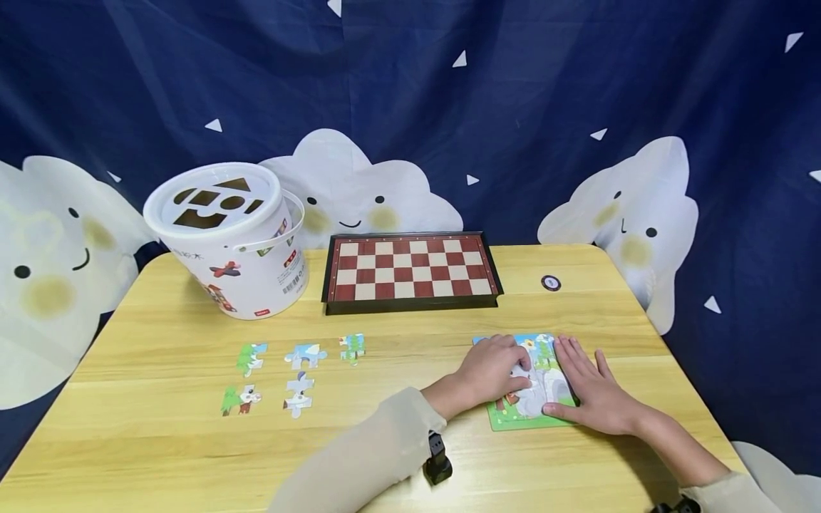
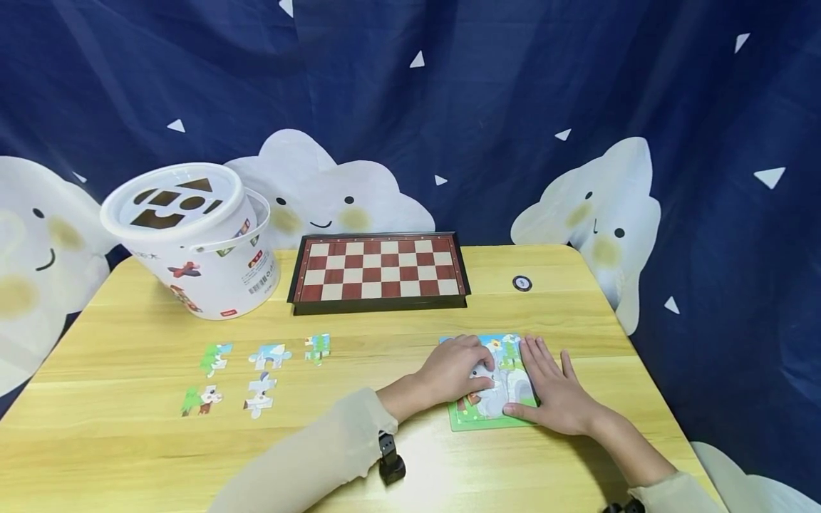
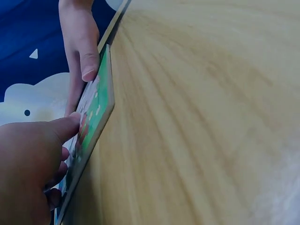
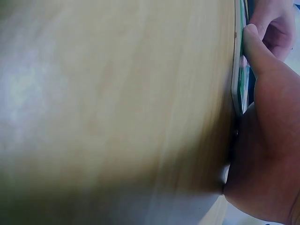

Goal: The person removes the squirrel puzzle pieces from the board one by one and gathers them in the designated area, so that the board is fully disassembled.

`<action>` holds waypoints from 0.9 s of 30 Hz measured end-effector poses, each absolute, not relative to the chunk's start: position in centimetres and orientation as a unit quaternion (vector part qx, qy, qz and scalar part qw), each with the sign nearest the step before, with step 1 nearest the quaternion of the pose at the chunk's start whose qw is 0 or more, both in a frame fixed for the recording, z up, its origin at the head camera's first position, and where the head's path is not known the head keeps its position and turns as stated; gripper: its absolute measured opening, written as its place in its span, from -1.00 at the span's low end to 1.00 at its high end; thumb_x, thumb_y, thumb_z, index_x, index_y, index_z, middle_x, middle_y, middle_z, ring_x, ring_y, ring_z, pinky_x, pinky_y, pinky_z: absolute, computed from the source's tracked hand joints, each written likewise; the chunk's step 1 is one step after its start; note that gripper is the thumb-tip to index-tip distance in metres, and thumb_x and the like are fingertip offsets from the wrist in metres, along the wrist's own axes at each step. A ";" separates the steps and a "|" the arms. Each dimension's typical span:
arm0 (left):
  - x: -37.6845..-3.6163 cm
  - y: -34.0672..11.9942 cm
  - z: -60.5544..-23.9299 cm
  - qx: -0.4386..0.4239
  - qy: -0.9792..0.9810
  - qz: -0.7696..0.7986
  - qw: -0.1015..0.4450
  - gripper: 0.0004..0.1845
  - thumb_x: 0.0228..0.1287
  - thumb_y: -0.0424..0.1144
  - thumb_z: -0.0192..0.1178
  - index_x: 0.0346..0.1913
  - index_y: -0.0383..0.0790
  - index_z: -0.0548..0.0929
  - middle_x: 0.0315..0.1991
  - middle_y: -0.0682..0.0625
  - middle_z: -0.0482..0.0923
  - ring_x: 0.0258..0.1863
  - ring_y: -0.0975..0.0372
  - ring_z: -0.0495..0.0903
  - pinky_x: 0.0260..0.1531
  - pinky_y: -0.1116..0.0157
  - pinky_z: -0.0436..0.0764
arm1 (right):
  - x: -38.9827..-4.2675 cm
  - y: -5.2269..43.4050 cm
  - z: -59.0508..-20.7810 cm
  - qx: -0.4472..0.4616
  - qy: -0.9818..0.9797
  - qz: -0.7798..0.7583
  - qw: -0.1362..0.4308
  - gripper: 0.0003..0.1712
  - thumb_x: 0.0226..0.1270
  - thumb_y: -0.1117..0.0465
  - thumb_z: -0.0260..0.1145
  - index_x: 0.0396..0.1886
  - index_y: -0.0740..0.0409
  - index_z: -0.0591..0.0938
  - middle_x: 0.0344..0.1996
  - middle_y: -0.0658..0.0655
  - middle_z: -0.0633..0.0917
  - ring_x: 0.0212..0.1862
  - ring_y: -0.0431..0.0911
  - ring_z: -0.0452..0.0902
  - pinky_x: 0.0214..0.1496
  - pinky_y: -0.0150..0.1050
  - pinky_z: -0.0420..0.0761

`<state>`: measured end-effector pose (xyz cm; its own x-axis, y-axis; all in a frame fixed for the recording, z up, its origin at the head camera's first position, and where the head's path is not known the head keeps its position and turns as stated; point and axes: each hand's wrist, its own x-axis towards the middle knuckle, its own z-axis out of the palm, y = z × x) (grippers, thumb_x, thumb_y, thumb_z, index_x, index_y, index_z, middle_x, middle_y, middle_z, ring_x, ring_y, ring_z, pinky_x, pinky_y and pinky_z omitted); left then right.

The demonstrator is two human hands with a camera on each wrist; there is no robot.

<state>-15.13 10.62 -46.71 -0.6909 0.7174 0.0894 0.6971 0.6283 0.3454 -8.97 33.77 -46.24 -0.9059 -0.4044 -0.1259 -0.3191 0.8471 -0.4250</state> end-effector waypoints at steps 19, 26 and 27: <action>-15.0 11.8 -47.3 0.403 0.901 0.164 0.009 -0.77 0.40 0.13 0.28 -0.07 0.12 0.72 -0.19 0.27 0.55 -0.13 0.41 0.50 -0.03 0.45 0.48 | -8.7 33.7 -46.4 -0.189 0.954 -0.211 0.097 0.28 0.34 -0.25 0.36 0.63 0.31 -0.19 0.59 0.44 -0.11 0.61 0.24 -0.42 0.47 0.34 -0.54; -14.9 12.0 -47.3 0.396 0.905 0.155 -0.001 -0.72 0.42 0.13 0.24 0.01 0.09 0.68 -0.15 0.25 0.57 -0.08 0.41 0.53 0.03 0.43 0.49 | -8.8 33.7 -46.5 -0.187 0.954 -0.211 0.098 0.28 0.34 -0.26 0.36 0.64 0.30 -0.19 0.60 0.43 -0.12 0.62 0.24 -0.42 0.47 0.33 -0.54; -14.9 12.0 -47.3 0.395 0.905 0.156 -0.002 -0.72 0.42 0.13 0.24 0.01 0.09 0.68 -0.15 0.25 0.57 -0.09 0.41 0.53 0.03 0.43 0.49 | -8.8 33.7 -46.5 -0.187 0.954 -0.211 0.099 0.28 0.34 -0.26 0.36 0.64 0.30 -0.19 0.60 0.43 -0.12 0.62 0.23 -0.42 0.47 0.33 -0.54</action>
